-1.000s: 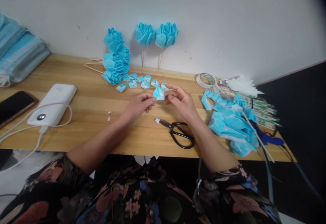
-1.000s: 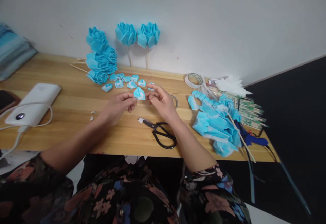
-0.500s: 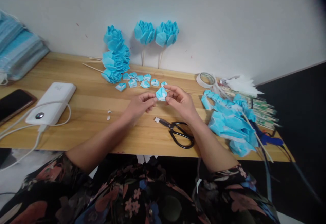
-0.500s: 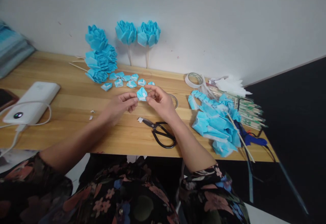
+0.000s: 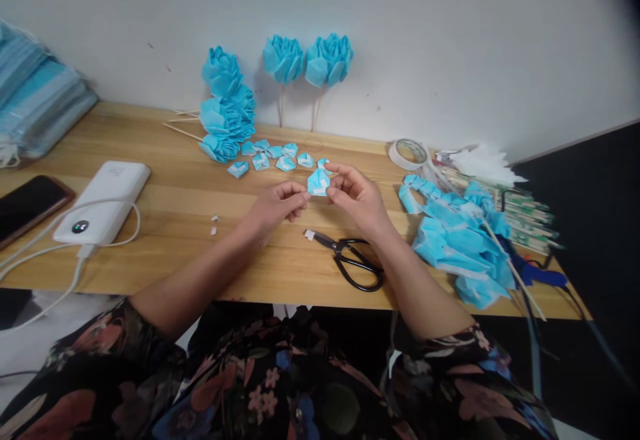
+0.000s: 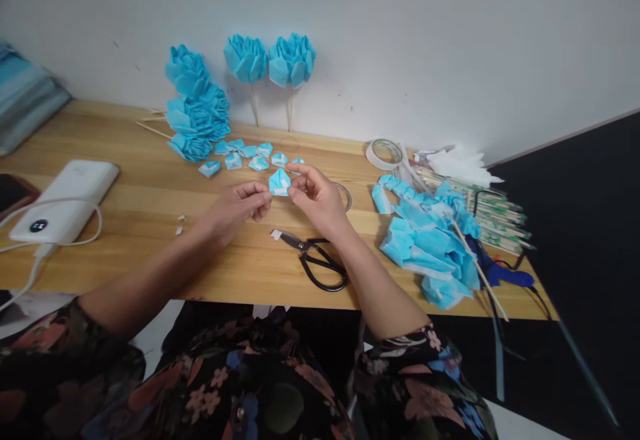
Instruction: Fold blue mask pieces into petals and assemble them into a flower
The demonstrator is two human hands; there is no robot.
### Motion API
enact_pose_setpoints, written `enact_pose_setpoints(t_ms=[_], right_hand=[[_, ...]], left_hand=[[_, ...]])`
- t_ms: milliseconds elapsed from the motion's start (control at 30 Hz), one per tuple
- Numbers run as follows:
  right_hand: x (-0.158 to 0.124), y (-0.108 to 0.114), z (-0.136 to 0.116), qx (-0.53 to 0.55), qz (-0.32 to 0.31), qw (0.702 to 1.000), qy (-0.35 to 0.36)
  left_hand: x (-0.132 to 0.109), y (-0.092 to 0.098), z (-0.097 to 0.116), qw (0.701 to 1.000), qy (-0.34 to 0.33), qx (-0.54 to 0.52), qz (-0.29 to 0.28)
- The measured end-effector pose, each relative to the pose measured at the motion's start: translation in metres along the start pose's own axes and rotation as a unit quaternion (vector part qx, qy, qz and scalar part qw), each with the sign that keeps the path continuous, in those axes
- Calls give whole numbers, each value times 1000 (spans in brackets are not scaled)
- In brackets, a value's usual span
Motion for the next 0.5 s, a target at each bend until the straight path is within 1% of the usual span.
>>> enact_pose_setpoints(t_ms=[300, 500], right_hand=[[0, -1, -3, -5, -10, 1000, -20], [0, -1, 1, 0, -9, 1000, -20]], left_hand=[[2, 2, -4, 999, -23, -22, 13], [2, 1, -3, 998, -41, -43, 16]])
Point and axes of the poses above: each hand's wrist, its own x-axis towards the middle knuckle, its own y-axis out of the back of the hand, z = x × y, the point moved 1 cm from there along x, towards the middle knuckle, and after that the axes turned 11 degrees about x, right-handed, at the moved point
